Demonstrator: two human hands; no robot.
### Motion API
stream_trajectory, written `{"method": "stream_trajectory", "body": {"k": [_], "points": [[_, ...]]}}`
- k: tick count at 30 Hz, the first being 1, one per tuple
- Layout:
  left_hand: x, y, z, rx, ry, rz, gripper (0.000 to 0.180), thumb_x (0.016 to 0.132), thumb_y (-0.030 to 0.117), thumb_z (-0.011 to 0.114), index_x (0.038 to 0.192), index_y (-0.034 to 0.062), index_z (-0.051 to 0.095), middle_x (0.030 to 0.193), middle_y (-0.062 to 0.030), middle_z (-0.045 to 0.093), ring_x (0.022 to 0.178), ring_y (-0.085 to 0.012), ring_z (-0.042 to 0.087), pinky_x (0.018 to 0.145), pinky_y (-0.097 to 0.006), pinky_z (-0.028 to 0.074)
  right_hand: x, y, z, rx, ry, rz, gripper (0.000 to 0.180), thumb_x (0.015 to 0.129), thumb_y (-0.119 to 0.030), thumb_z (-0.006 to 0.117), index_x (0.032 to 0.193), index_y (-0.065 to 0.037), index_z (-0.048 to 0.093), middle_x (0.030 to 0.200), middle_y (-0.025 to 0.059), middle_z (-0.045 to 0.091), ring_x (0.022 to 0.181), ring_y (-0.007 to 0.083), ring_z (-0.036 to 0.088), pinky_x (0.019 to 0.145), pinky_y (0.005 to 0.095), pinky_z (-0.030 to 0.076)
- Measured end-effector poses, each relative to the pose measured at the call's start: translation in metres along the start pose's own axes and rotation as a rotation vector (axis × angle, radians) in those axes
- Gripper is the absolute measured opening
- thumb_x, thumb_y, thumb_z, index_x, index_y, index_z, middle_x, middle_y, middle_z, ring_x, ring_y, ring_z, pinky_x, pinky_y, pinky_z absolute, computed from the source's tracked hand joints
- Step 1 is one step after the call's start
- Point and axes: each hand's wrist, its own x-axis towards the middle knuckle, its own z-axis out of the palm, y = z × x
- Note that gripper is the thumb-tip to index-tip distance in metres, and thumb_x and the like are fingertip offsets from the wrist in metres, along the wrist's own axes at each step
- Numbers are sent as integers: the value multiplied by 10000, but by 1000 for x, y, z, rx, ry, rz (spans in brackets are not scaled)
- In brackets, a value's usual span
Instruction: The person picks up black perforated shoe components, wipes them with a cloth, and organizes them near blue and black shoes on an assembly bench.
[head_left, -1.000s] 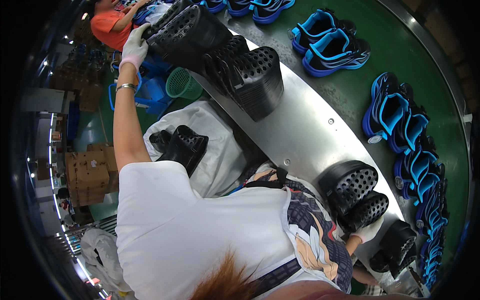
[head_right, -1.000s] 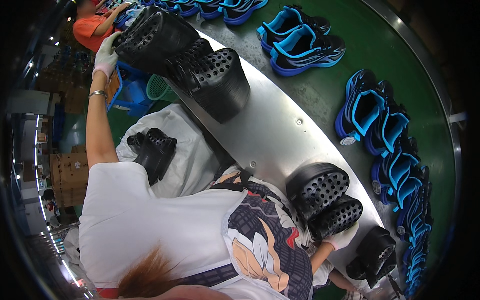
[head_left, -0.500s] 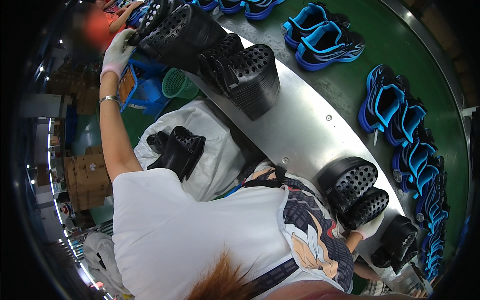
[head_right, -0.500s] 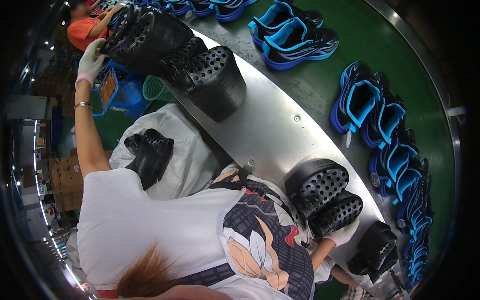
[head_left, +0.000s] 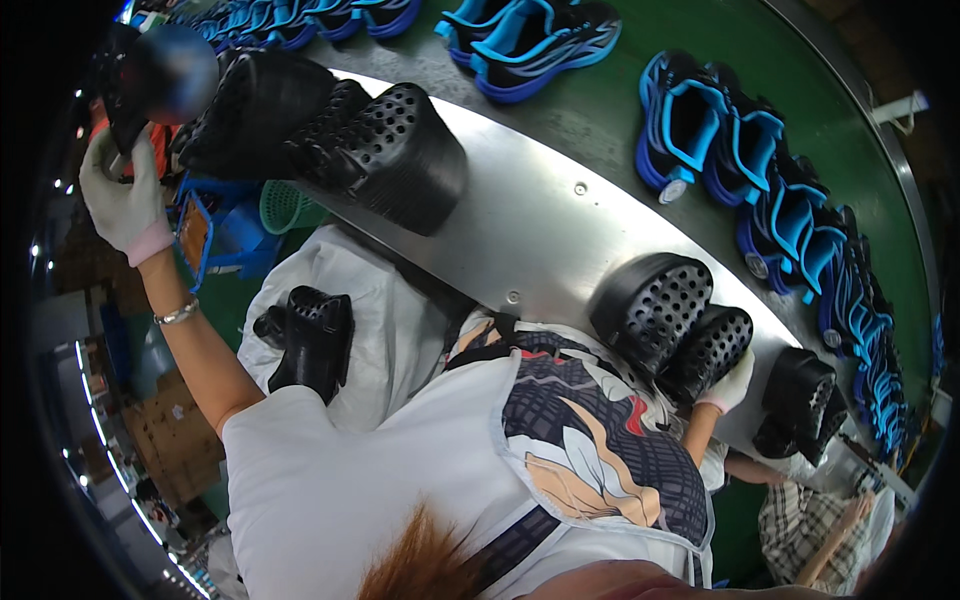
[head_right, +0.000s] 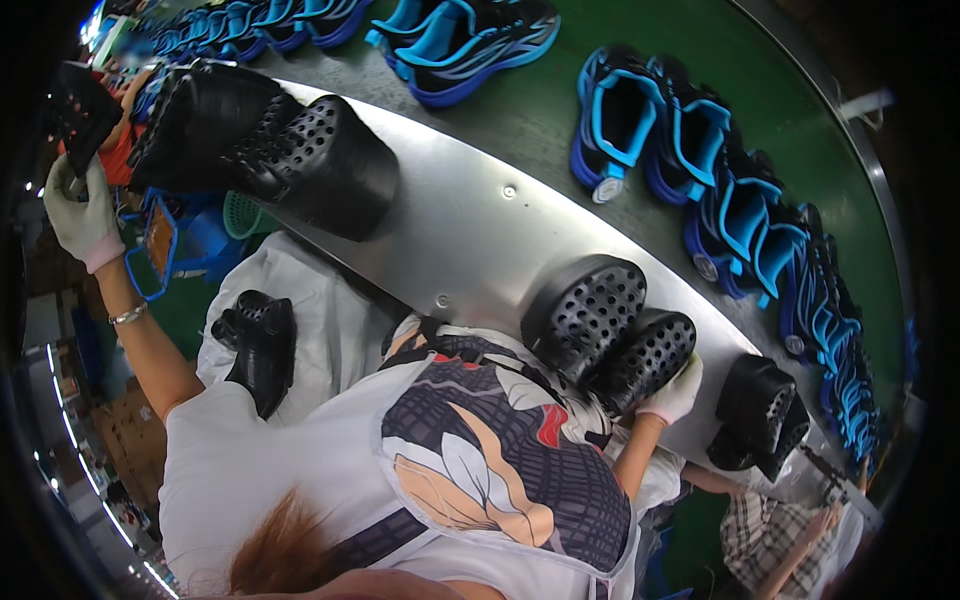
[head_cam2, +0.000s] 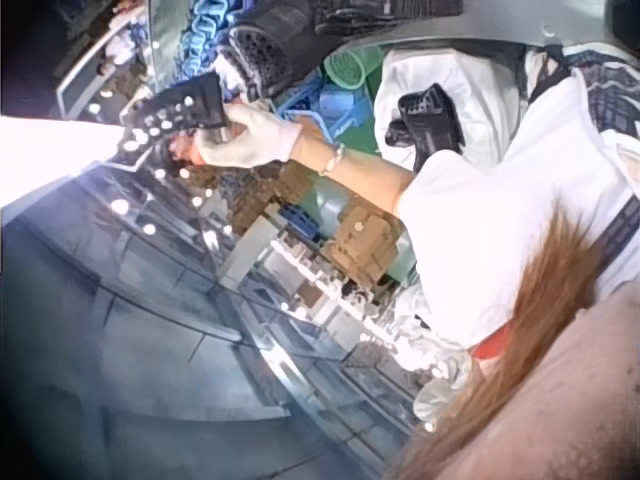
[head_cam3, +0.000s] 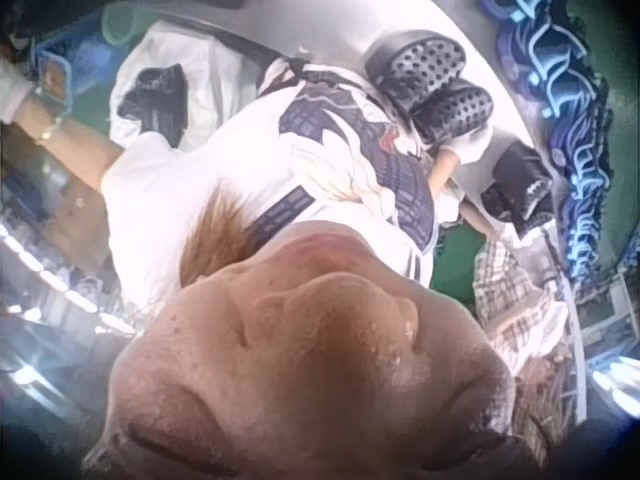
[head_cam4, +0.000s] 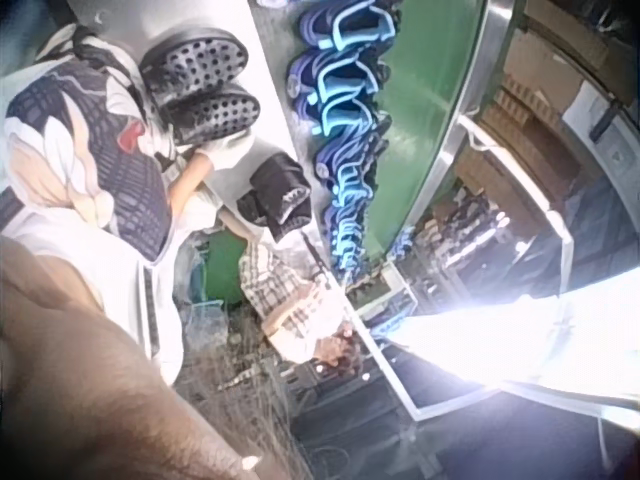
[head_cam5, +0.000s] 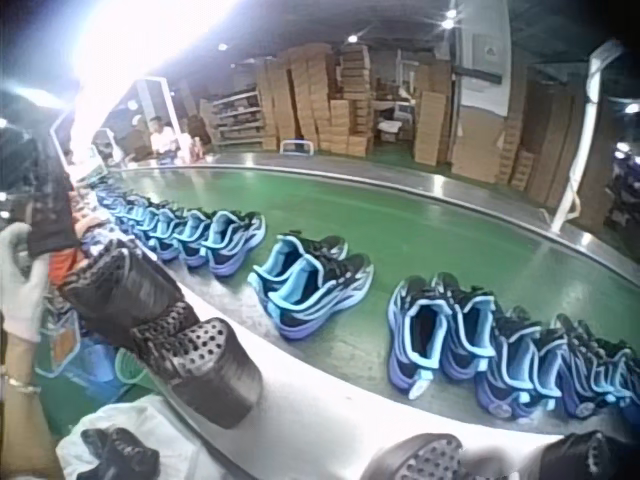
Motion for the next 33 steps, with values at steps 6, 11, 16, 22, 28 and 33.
{"method": "stream_trajectory", "body": {"k": [6, 11, 16, 22, 28, 33], "points": [[-61, 118, 42, -308, -210, 272, 394, 810, 18, 734, 1183, 20, 608, 1177, -94, 637, 1006, -191, 642, 888, -306, 521, -6, -30, -23, -125, -28, -117, 234, 1001, -167, 499, 1108, 0, 624, 906, 123, 674, 774, 206, 638, 740, 312, 505], [-118, 179, 82, -680, -486, 404, 493, 681, -72, 729, 1146, 38, 609, 1132, -99, 632, 959, -208, 642, 816, -301, 544, -2, -75, -68, 482, 24, 197, 229, 1019, -165, 478, 1068, -5, 633, 783, 6, 558, 622, 57, 469, 580, 196, 409], [-158, 248, 94, -887, -608, 475, 486, 635, -17, 740, 1095, 62, 606, 1117, -117, 639, 944, -296, 656, 797, -343, 548, 4, -182, -75, 559, -49, 42, 237, 1011, -133, 466, 1099, 15, 629, 795, 26, 576, 661, 72, 510, 638, 208, 444], [-173, 328, 84, -1129, -629, 602, 475, 604, 27, 769, 1047, 69, 603, 1040, -107, 631, 888, -303, 644, 753, -352, 534, 3, -254, -33, 749, -509, -120, 341, 1001, -160, 472, 1280, 29, 521, 1114, 100, 632, 969, 149, 615, 860, 282, 483], [-191, 335, 87, -1240, -707, 533, 423, 638, 72, 778, 1020, 70, 596, 984, -92, 622, 850, -286, 640, 726, -332, 535, 19, -243, -7, 988, -561, 112, 310, 992, -175, 490, 1226, 25, 524, 1040, 62, 622, 872, 108, 582, 815, 252, 471], [-206, 331, 86, -1542, -1138, 178, 672, 695, 160, 791, 1283, 43, 489, 1180, -121, 582, 1030, -265, 626, 863, -362, 519, 22, -248, -15, 1196, -612, 181, 318, 1002, -199, 468, 1223, 22, 521, 1072, 94, 634, 944, 161, 628, 861, 293, 510]]}}
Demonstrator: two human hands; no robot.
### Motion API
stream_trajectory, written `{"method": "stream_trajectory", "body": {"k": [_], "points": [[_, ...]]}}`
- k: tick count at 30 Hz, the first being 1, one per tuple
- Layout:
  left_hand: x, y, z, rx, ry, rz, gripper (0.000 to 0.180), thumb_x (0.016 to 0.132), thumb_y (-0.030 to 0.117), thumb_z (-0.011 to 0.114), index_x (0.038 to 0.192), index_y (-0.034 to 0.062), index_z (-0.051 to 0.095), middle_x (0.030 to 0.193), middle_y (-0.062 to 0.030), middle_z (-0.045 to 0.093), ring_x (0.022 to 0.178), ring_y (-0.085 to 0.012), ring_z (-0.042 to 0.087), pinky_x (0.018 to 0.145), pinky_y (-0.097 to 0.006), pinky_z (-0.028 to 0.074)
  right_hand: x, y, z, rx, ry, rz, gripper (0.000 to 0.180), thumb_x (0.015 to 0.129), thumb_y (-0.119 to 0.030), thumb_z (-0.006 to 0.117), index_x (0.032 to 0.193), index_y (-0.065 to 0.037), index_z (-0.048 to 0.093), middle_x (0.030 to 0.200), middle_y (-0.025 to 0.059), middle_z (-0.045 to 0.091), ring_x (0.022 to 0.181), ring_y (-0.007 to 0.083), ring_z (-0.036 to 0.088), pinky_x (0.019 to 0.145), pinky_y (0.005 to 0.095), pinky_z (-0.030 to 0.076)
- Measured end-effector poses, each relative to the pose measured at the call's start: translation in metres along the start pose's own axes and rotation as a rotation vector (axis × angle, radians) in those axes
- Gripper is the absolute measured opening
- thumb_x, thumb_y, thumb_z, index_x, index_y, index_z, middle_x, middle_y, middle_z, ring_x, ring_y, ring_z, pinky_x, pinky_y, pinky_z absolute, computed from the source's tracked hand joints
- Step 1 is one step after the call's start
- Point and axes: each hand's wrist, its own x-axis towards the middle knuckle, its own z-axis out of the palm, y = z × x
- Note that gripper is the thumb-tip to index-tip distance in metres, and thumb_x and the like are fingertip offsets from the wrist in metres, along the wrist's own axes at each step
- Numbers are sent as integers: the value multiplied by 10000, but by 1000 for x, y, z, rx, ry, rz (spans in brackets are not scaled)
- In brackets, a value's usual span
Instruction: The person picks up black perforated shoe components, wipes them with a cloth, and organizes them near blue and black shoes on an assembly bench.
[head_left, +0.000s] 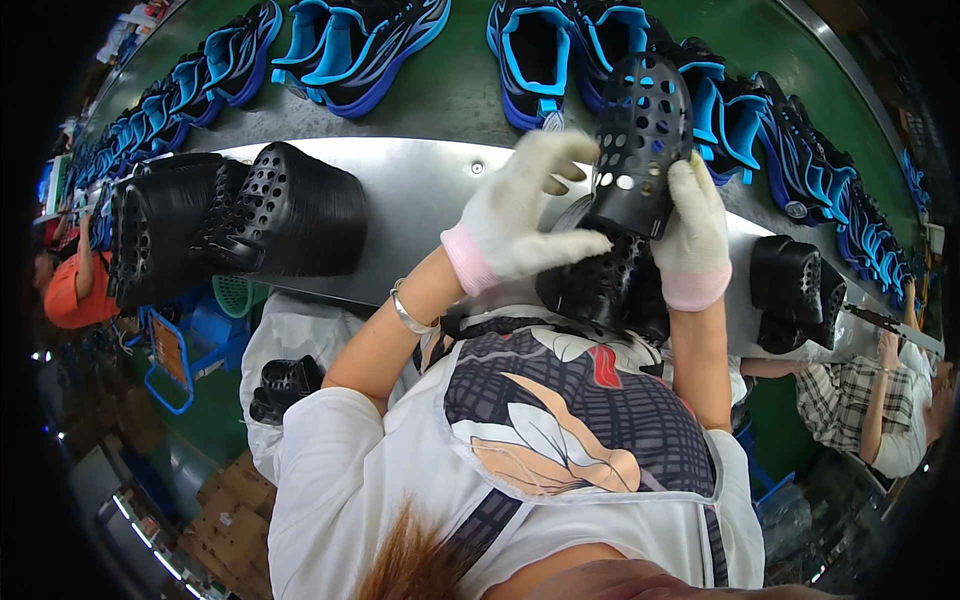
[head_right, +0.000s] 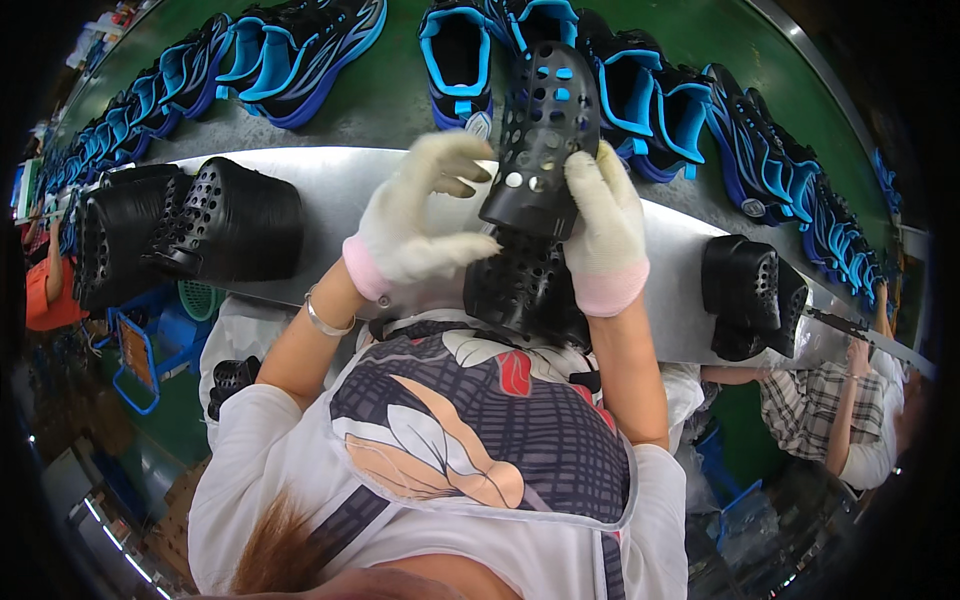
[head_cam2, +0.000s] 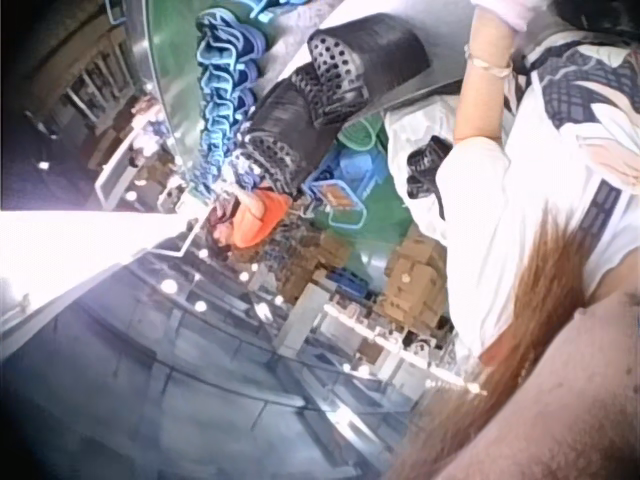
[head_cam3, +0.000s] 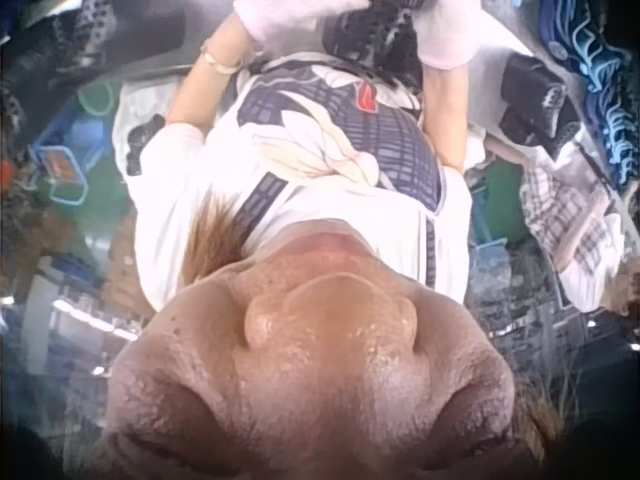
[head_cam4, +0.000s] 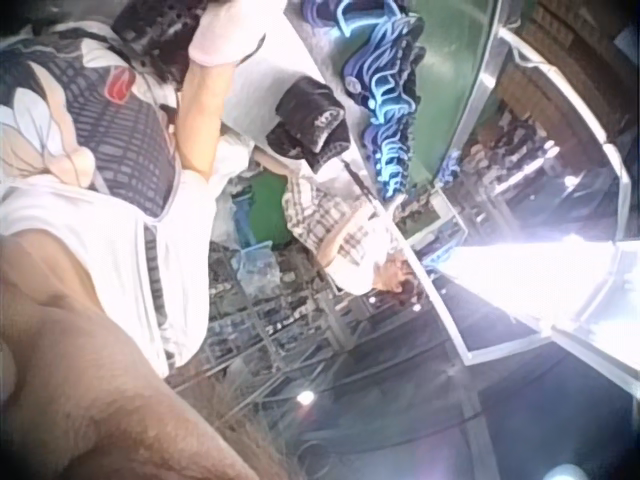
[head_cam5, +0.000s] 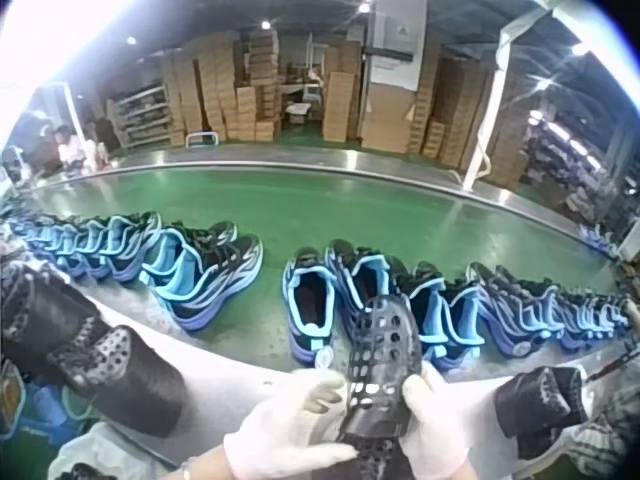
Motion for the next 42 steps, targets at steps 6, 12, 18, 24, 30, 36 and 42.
{"method": "stream_trajectory", "body": {"k": [6, 12, 18, 24, 30, 36, 42], "points": [[2, -15, -9, -888, -131, -295, 909, 882, 490, 628, 1521, 8, 198, 1457, -178, 424, 1318, -278, 462, 1109, -401, 367, -4, 1, 3, 454, -406, 319, 405, 1024, -243, 446, 1321, 31, 481, 1184, 112, 620, 1041, 184, 614, 916, 330, 496], [5, -11, -9, -1157, -70, -297, 713, 933, 359, 562, 1489, 14, 280, 1442, -201, 446, 1317, -319, 474, 1107, -427, 384, -8, -10, 19, -774, -123, 62, 339, 1005, -274, 486, 1175, 0, 592, 1057, 74, 646, 926, 131, 591, 850, 271, 470], [5, -7, -15, -1098, 121, -441, 358, 902, 245, 567, 1195, 40, 564, 1047, -74, 659, 934, -153, 647, 848, -317, 533, -23, -30, 33, -953, -193, -8, 385, 890, -281, 626, 1146, 5, 597, 915, 132, 666, 812, 219, 643, 785, 302, 495], [20, -22, 4, -978, 325, -420, 262, 852, 140, 664, 1071, 78, 535, 860, 13, 582, 732, -77, 569, 672, -248, 501, -26, -14, 37, -1375, -191, -305, 590, 748, -442, 733, 1141, -21, 600, 879, 154, 698, 821, 303, 691, 710, 380, 533], [39, -27, 17, -776, 507, -338, 255, 856, 157, 693, 1037, 63, 538, 843, 18, 574, 718, -73, 551, 659, -240, 487, -19, 0, 40, -1370, -166, -284, 422, 800, -392, 691, 993, -35, 577, 800, 155, 683, 717, 315, 683, 614, 404, 530], [43, -35, -12, -128, 382, -293, 445, 883, 382, 652, 1149, 29, 598, 973, -85, 635, 778, -137, 621, 717, -302, 520, -2, -7, 31, -1348, -123, -244, 393, 838, -378, 674, 1024, -44, 582, 767, 179, 679, 719, 367, 674, 634, 442, 526], [48, -82, -51, 786, 239, 28, 507, 852, 318, 677, 1285, 76, 573, 1199, -122, 588, 1015, -268, 601, 886, -374, 492, 6, -16, 14, -1309, -33, -99, 396, 834, -361, 670, 1040, -29, 605, 852, 192, 679, 796, 365, 673, 721, 409, 526]]}}
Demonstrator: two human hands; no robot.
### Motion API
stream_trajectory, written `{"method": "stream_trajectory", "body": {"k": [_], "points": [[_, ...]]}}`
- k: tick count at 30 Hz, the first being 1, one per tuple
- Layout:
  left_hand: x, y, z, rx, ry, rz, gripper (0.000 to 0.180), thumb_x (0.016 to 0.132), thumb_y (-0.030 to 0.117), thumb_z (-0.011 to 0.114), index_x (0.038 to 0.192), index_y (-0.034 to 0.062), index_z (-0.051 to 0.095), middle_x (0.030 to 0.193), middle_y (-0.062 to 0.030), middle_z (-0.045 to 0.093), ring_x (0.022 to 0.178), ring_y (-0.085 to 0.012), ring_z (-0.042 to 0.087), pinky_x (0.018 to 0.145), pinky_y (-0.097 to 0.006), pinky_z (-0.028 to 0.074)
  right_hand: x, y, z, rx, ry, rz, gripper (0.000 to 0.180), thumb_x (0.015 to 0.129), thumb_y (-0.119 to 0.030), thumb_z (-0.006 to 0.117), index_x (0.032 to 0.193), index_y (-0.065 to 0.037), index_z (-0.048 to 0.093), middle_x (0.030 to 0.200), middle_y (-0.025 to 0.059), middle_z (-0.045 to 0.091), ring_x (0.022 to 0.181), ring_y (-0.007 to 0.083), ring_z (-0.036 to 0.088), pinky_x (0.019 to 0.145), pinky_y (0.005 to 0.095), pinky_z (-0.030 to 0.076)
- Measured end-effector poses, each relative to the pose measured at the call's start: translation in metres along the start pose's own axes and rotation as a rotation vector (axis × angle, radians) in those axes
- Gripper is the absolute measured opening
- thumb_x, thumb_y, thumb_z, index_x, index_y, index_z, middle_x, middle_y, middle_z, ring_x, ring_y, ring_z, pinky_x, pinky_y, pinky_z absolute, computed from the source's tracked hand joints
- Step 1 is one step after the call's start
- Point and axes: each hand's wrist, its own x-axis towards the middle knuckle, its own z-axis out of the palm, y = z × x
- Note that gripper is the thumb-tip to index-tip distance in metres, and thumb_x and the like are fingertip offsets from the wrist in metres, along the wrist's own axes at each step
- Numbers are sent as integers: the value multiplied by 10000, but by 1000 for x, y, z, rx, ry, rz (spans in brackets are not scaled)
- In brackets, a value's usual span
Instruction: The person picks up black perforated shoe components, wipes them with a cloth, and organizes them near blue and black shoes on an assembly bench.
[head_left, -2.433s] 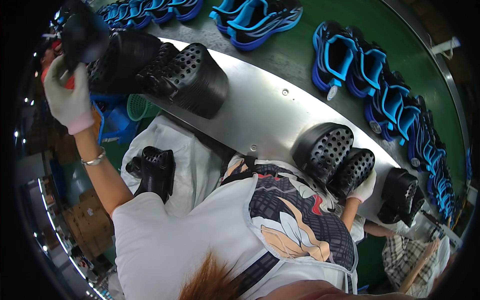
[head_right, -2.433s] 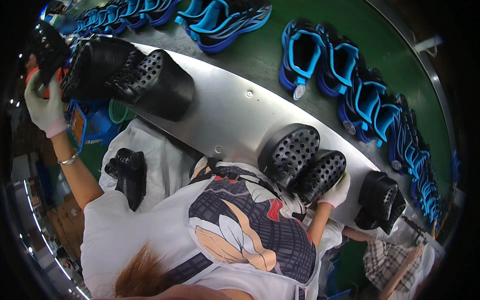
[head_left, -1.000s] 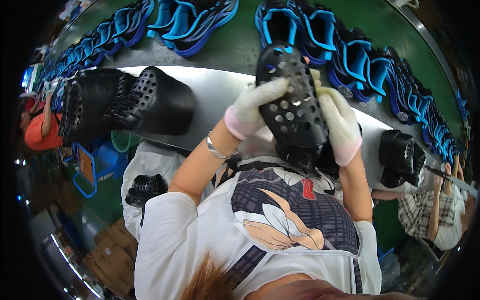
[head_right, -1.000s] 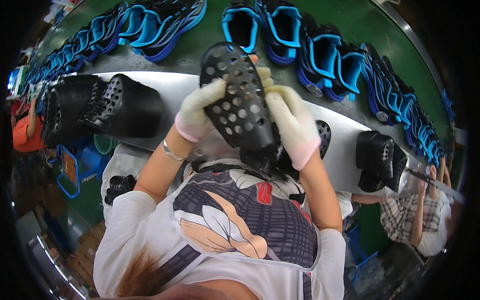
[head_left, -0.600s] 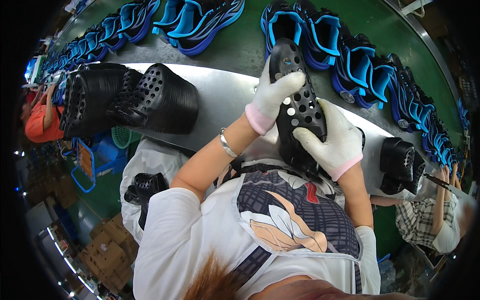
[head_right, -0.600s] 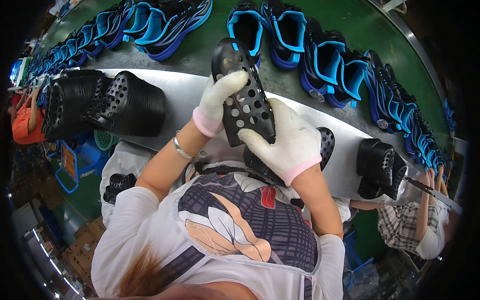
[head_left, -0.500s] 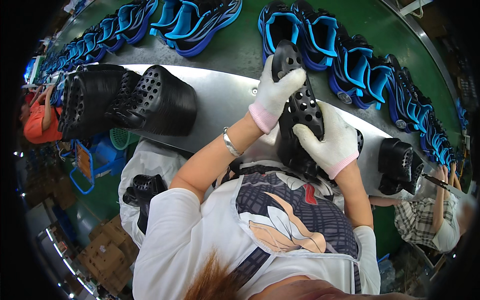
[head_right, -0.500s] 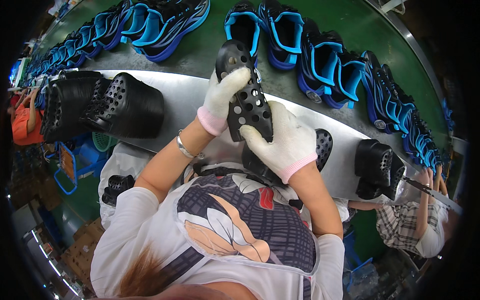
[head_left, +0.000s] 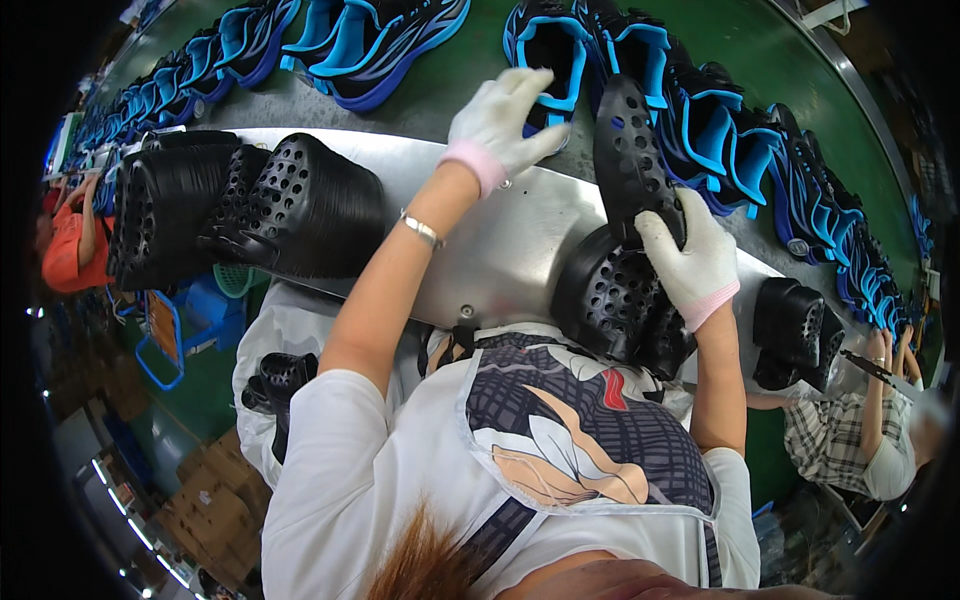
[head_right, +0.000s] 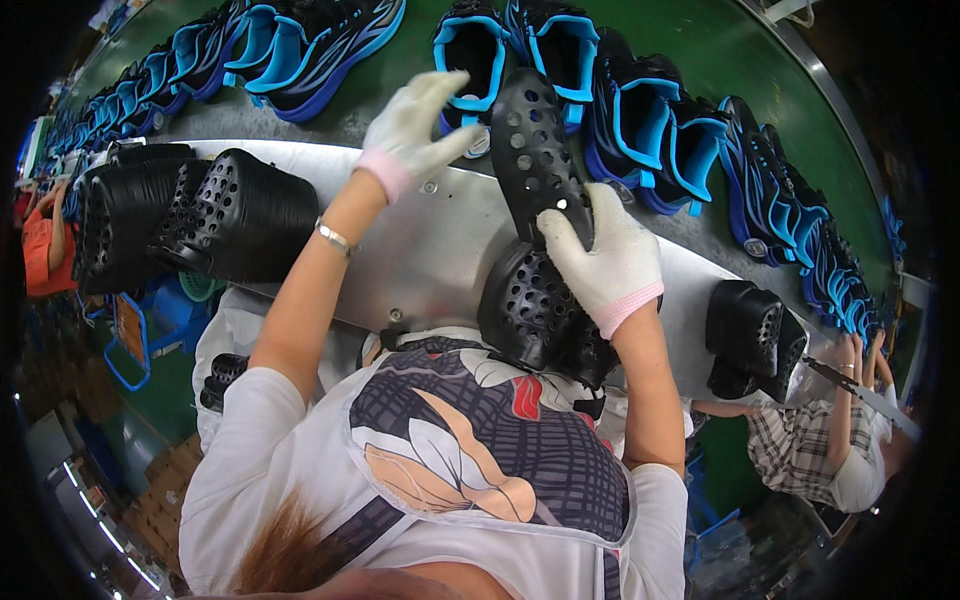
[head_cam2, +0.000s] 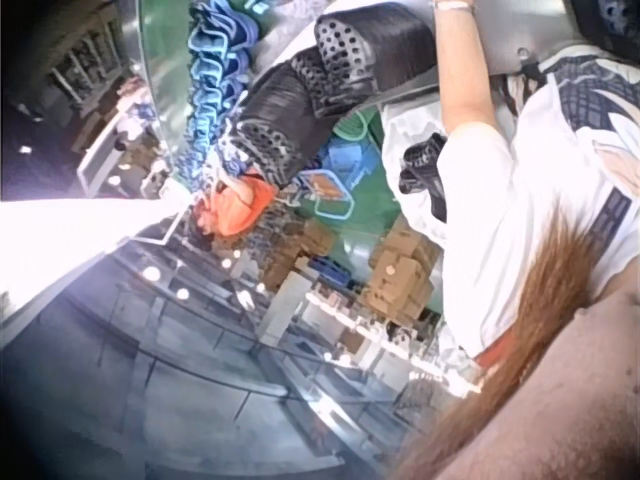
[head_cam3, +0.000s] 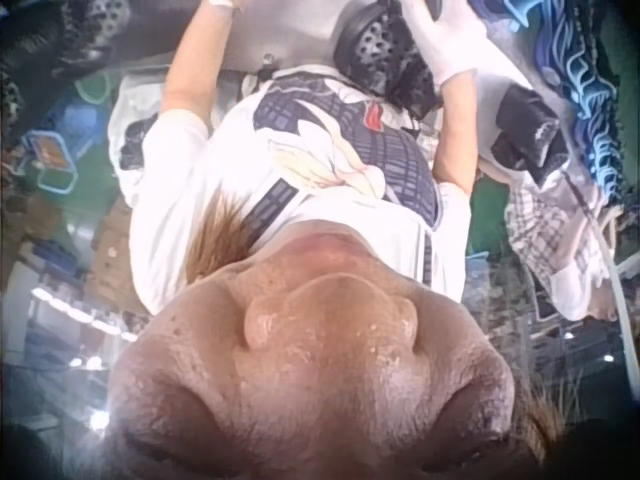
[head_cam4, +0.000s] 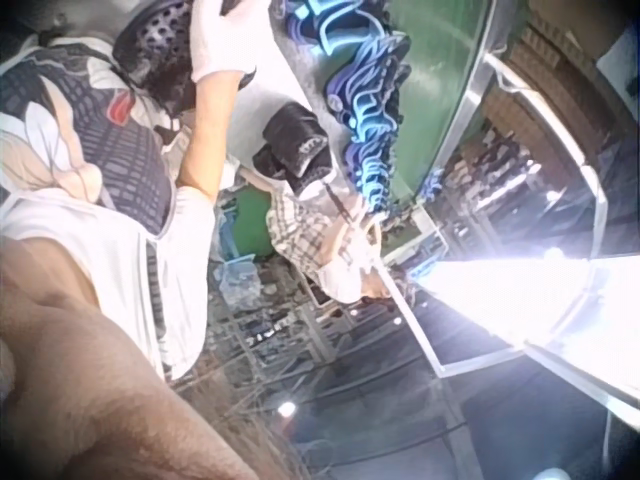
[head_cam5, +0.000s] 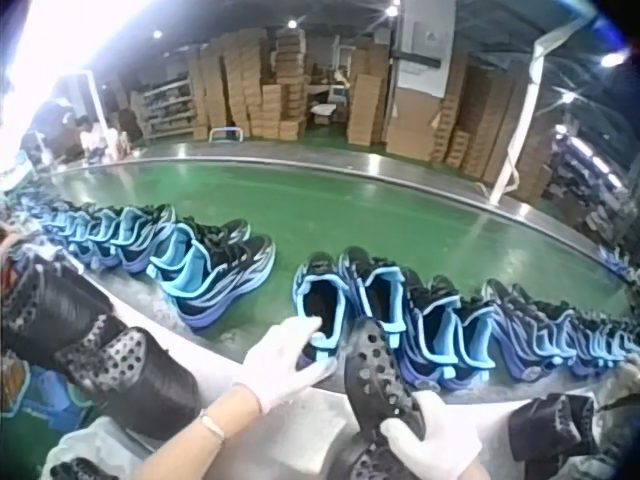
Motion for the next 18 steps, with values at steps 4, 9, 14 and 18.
{"method": "stream_trajectory", "body": {"k": [4, 9, 14, 18], "points": [[16, -15, 10, -26, -223, -15, 359, 819, 316, 696, 1099, 94, 650, 1099, -68, 624, 974, -320, 575, 873, -401, 482, 7, -3, -1, -13, 30, -56, 381, 835, -355, 667, 1008, -20, 609, 843, 190, 675, 791, 365, 670, 721, 407, 521], [9, 28, 18, 33, -347, -51, 236, 813, 296, 659, 977, 127, 668, 995, -54, 611, 911, -297, 593, 783, -409, 526, 25, -2, -11, -82, -69, -14, 368, 838, -369, 660, 963, -26, 613, 787, 195, 666, 769, 373, 667, 689, 418, 517], [-10, 35, 32, -123, -162, -80, 232, 806, 281, 642, 971, 118, 654, 1000, -69, 604, 905, -309, 572, 785, -427, 517, 68, -7, -40, -192, -286, -88, 433, 824, -421, 655, 896, 5, 630, 711, 192, 646, 668, 315, 659, 627, 378, 511], [-6, 43, 28, -98, -232, -143, 249, 804, 276, 654, 1008, 134, 666, 1020, -82, 627, 923, -319, 577, 803, -425, 509, 103, -46, -71, -365, -438, -217, 492, 790, -444, 625, 901, 32, 687, 709, 175, 649, 654, 280, 634, 661, 354, 513]]}}
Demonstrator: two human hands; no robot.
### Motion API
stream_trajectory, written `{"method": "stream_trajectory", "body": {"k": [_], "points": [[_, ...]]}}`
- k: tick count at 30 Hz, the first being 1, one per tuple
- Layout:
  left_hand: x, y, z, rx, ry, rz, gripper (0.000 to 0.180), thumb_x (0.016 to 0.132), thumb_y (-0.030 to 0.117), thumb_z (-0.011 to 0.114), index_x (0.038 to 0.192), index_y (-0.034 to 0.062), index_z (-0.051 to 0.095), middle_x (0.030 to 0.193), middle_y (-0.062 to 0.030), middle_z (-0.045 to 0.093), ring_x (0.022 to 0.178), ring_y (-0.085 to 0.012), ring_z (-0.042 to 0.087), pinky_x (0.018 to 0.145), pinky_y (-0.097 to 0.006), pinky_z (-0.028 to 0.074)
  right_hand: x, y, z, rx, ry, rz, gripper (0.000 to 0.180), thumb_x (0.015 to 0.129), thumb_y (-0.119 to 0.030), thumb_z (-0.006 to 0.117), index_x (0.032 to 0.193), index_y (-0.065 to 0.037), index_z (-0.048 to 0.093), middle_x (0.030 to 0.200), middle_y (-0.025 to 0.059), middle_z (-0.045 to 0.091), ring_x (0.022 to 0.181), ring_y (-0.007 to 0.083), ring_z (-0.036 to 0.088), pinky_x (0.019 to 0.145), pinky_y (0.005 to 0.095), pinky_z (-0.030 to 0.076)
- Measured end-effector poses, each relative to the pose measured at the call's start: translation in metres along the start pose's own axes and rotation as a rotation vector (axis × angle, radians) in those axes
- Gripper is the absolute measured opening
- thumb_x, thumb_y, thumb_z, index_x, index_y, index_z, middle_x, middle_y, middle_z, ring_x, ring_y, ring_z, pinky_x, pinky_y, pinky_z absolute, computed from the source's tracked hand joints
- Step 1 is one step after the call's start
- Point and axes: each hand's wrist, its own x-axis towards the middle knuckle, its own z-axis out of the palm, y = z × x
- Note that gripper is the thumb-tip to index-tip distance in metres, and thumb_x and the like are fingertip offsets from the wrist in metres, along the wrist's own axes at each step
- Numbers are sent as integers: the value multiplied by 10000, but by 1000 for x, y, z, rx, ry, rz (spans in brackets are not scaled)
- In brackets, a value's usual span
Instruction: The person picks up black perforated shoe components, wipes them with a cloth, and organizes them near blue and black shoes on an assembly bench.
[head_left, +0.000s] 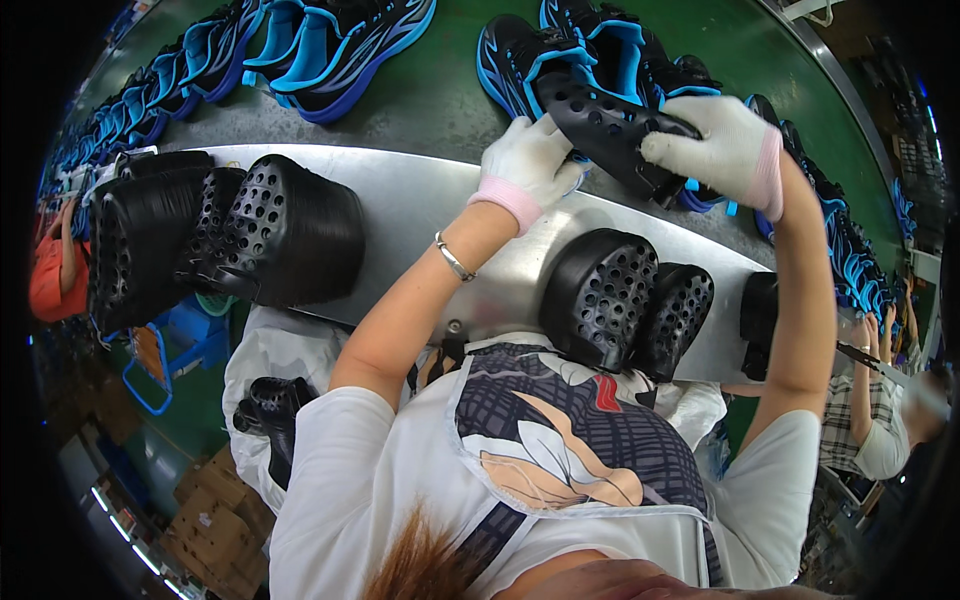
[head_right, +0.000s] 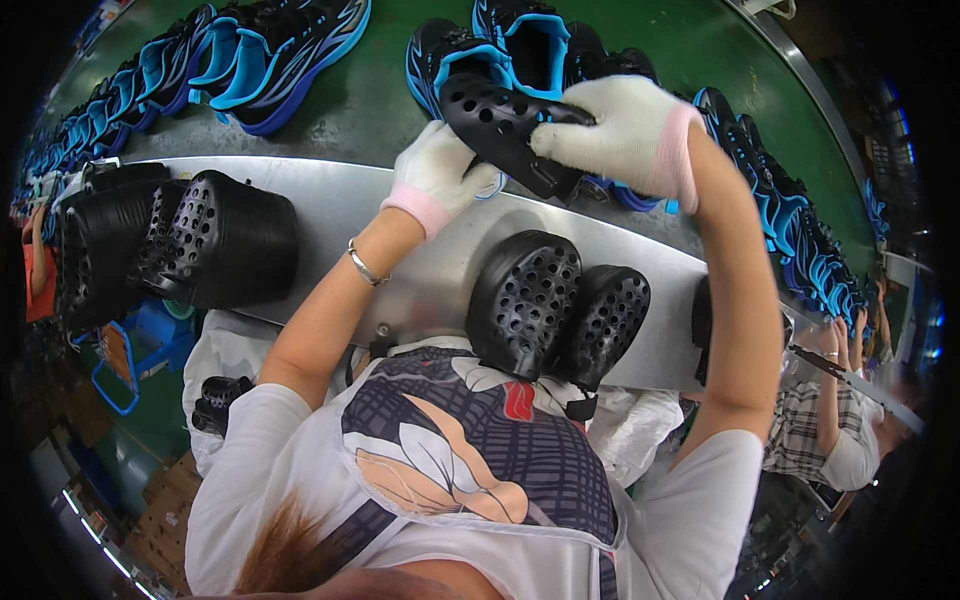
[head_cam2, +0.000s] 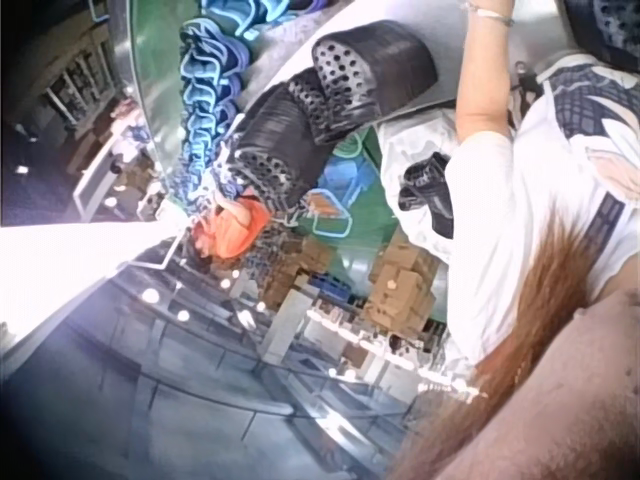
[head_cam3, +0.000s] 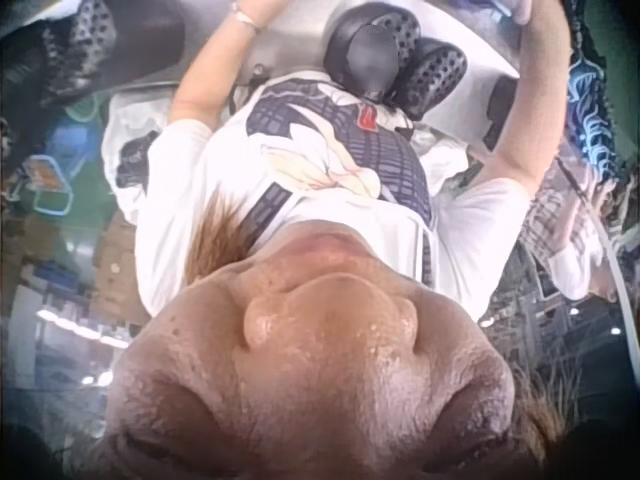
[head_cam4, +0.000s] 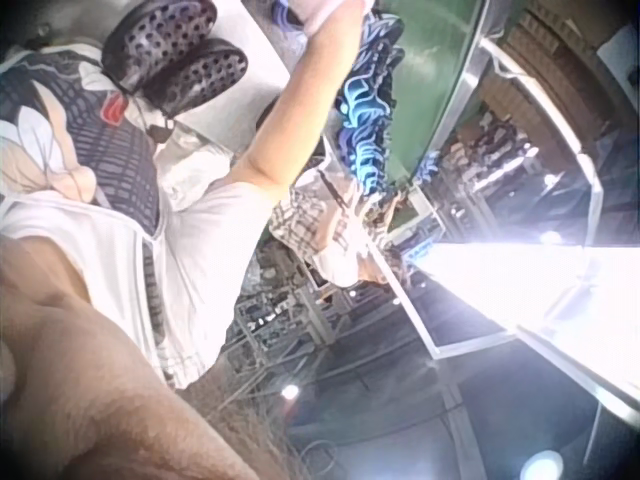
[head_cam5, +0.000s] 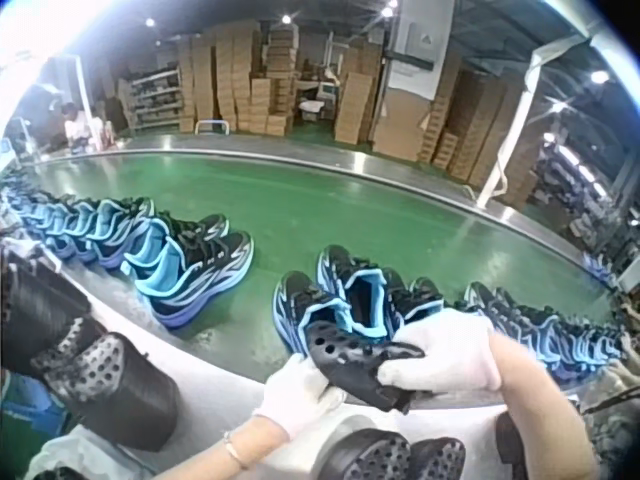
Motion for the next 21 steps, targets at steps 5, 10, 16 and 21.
{"method": "stream_trajectory", "body": {"k": [5, 10, 16, 21], "points": [[-2, 0, 5, -23, 51, 22, 278, 803, 311, 668, 1025, 143, 680, 1018, -82, 639, 946, -325, 583, 797, -430, 511, 47, -21, -2, -367, -121, 116, 570, 768, -480, 577, 973, 36, 704, 843, 206, 686, 828, 329, 672, 774, 382, 531], [7, -2, 2, -40, -93, -45, 292, 818, 331, 660, 1035, 137, 676, 1017, -90, 628, 925, -341, 609, 796, -447, 508, 100, -21, 28, -430, -17, 174, 473, 847, -411, 532, 991, 3, 712, 892, 215, 694, 829, 354, 684, 775, 417, 552], [23, -2, -7, 16, -389, -152, 395, 833, 404, 640, 1079, 98, 676, 1054, -143, 679, 970, -361, 632, 839, -430, 517, 116, -36, 76, -428, 32, 193, 471, 889, -434, 490, 991, -34, 717, 971, 209, 697, 907, 358, 677, 825, 425, 541], [38, -3, -10, 128, -617, -154, 447, 835, 441, 612, 1111, 95, 677, 1066, -165, 686, 962, -334, 658, 855, -399, 534, 143, -22, 96, -503, -117, 106, 329, 913, -272, 526, 1090, -69, 716, 1127, 183, 678, 1019, 344, 664, 871, 414, 545]]}}
